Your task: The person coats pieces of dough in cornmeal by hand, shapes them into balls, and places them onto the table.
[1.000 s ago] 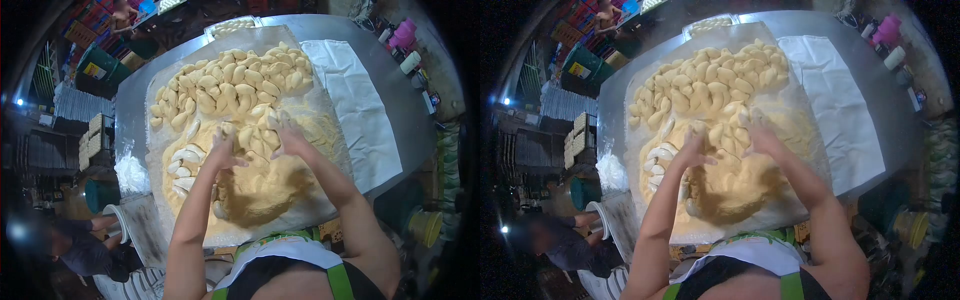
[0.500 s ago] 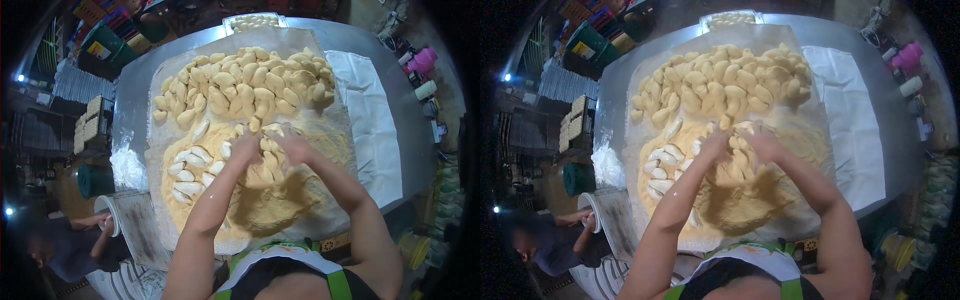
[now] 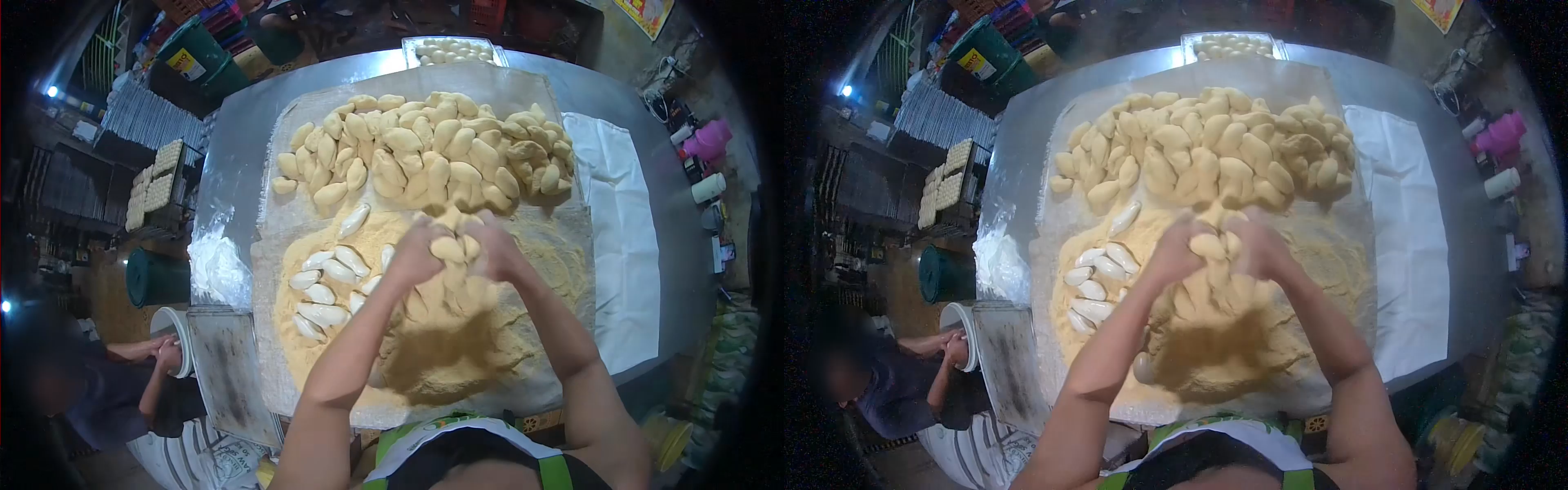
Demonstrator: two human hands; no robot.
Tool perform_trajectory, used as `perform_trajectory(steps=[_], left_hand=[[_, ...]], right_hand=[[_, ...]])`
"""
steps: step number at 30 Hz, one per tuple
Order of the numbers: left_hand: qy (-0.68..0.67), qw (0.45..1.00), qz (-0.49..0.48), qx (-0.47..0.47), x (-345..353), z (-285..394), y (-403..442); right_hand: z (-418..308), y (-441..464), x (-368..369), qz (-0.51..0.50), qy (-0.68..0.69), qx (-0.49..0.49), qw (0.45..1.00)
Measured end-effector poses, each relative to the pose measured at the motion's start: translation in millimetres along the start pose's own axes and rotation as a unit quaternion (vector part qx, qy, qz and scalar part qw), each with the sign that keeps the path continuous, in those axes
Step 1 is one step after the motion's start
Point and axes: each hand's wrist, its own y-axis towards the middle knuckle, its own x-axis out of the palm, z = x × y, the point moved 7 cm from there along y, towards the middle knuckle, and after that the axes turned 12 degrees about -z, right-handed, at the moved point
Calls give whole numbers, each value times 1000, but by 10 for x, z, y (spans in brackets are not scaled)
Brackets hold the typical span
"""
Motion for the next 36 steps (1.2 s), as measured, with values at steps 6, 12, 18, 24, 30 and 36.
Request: perform_trajectory(steps=[6,12,18,24,30,36], left_hand=[[44,994,94,-24,-1512,73,238],[-140,973,150,-110,-2326,-606,579],[9,980,157,-121,-1822,-1213,628],[152,941,91,-289,-1144,-1311,42],[193,934,60,-296,-676,-990,-392],[94,975,67,-190,-142,271,-1465]], right_hand=[[-731,1247,-689,81,-9,-69,994],[-877,2412,-762,97,-73,-60,991],[-648,2514,-121,263,-308,-82,911],[-628,1736,113,-88,-169,16,982],[-578,448,945,-52,-211,-92,972],[13,-243,457,-31,55,61,996]])
